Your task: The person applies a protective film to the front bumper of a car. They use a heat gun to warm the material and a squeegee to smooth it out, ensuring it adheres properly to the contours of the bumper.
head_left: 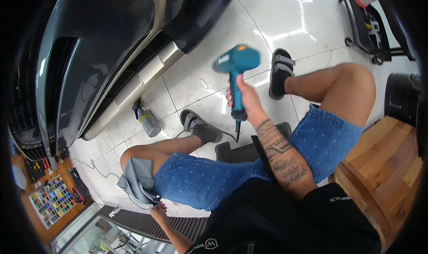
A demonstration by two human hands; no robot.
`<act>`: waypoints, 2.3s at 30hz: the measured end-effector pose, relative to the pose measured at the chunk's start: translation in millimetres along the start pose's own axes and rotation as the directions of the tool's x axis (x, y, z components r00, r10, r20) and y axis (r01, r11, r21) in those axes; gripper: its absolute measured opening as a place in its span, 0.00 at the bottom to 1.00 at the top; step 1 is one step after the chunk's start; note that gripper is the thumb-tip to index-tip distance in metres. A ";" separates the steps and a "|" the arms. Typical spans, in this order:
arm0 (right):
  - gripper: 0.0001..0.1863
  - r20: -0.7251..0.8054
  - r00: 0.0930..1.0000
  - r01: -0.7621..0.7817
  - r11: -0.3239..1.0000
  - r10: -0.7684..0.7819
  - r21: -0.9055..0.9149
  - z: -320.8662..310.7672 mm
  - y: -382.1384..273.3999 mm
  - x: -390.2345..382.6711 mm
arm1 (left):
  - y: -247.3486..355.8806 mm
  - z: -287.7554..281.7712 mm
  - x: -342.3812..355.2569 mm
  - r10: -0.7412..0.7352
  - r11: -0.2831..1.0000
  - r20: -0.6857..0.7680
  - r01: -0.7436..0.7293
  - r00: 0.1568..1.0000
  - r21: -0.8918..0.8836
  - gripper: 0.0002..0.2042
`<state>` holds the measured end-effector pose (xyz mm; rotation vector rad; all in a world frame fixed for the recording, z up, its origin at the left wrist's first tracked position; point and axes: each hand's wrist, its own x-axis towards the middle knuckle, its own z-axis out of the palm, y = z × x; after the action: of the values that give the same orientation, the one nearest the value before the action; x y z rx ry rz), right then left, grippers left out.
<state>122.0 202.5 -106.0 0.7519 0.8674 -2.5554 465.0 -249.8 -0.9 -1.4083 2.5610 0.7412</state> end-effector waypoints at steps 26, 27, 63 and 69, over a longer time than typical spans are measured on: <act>0.40 0.619 0.751 -0.180 0.830 -0.230 0.527 82.2 -52.1 -46.4 | 31.6 12.4 -17.2 -0.074 0.997 -0.155 0.075 0.985 -0.002 0.10; 0.40 0.618 0.757 -0.200 0.826 -0.211 0.527 83.2 -50.0 -47.3 | 21.6 9.1 -14.2 0.040 0.992 -0.201 -0.015 0.979 0.128 0.10; 0.28 0.715 0.688 0.407 0.881 -0.122 -0.241 138.2 33.7 4.7 | 341.2 -56.4 -77.3 0.620 0.751 0.080 -0.561 0.781 -0.348 0.15; 0.25 0.655 0.604 0.505 0.854 -0.454 0.126 196.4 -30.2 -53.2 | 452.5 26.9 -32.1 0.809 0.440 0.033 -0.567 0.587 -0.696 0.09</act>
<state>77.5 107.6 71.0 -0.5260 0.9763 -2.8787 107.9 -11.2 147.9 -0.0309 2.6017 1.9209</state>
